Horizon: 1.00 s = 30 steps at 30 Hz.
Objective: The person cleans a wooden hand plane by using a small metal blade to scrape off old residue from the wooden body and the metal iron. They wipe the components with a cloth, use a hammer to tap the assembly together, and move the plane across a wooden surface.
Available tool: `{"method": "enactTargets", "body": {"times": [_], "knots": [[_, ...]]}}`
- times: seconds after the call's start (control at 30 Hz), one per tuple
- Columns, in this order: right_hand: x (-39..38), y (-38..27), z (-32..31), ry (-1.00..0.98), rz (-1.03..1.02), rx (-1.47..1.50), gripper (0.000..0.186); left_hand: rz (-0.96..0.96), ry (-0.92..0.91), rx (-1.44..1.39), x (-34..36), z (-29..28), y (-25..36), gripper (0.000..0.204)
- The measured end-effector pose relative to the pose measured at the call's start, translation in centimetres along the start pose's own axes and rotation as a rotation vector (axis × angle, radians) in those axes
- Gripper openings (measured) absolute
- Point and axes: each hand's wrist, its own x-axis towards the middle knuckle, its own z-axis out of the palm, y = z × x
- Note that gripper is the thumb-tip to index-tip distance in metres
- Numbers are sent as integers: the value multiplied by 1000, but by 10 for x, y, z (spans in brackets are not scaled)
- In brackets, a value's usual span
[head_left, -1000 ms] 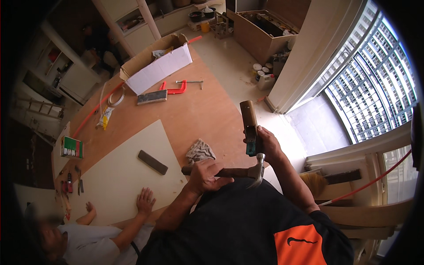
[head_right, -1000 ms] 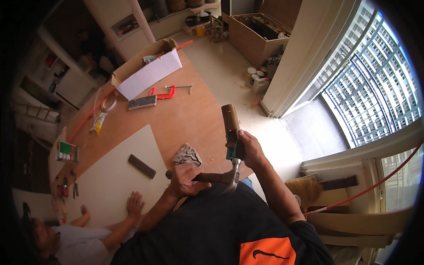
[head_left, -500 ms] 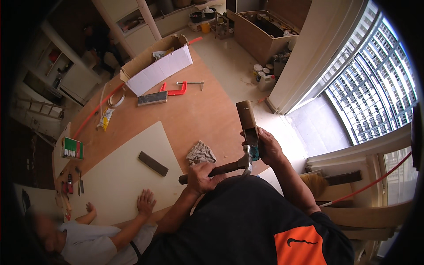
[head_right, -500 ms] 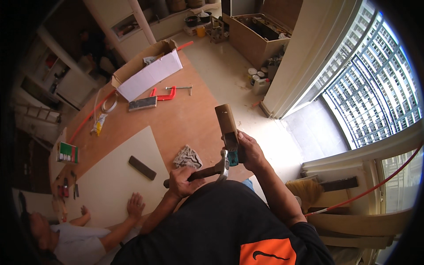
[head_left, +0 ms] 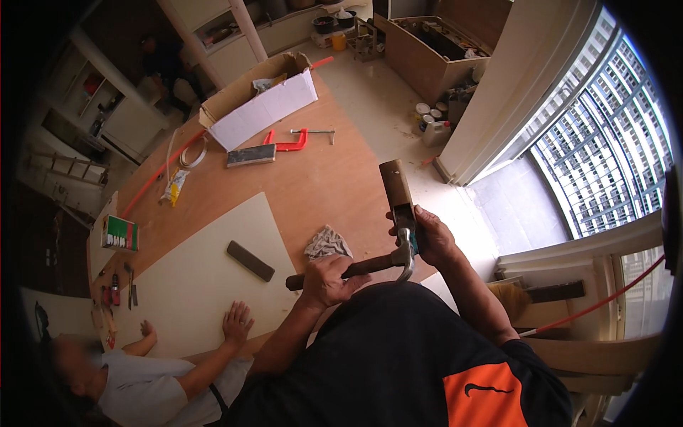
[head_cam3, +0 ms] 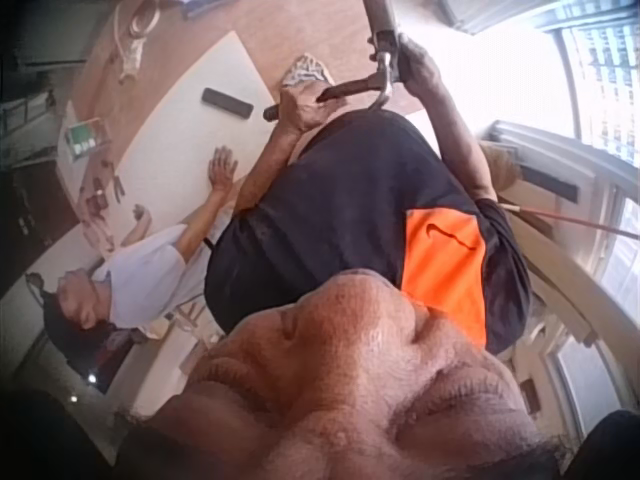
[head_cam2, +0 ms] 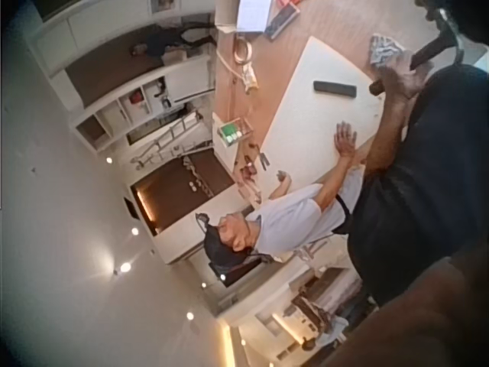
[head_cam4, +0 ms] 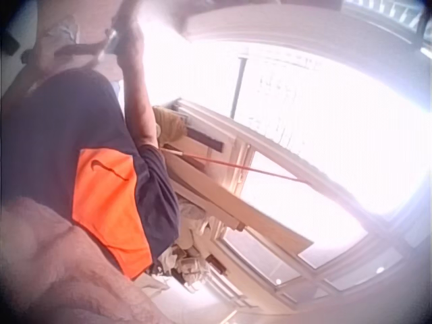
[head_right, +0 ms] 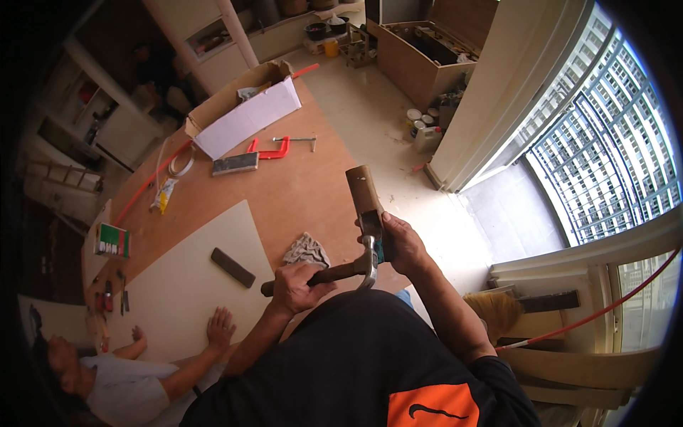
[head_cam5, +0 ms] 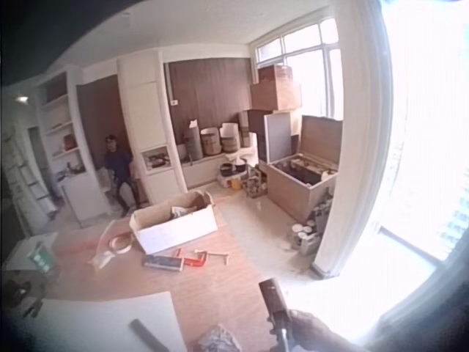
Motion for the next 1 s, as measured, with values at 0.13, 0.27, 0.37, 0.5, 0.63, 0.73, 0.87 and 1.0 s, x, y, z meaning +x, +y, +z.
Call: {"method": "enactTargets", "body": {"times": [0.13, 0.27, 0.37, 0.5, 0.63, 0.73, 0.87, 1.0], "knots": [[0, 7, 0, -6, -2, -23, 49, -235, 80, 10, -9, 8, -8, 38], [-1, 6, -4, -6, 43, 1, 49, -65, 104, -88, 3, -1, 5, 40], [5, 7, -5, 31, 74, 10, 49, -119, -54, -86, -1, -3, -2, 39], [8, 11, -1, 49, 81, 8, 49, -274, 29, -50, -18, 7, -11, 37], [9, 25, -21, -28, 121, -16, 52, -387, 64, -127, -29, 6, -6, 35], [1, 30, -18, -24, 213, -20, 51, -555, 71, -89, -43, 11, -3, 39], [6, 19, 21, 76, 144, -101, 45, -941, 7, 3, -89, 27, -12, 47], [-5, -31, 97, -142, -215, -200, 48, -1097, -17, 66, -120, 26, -7, 51]]}}
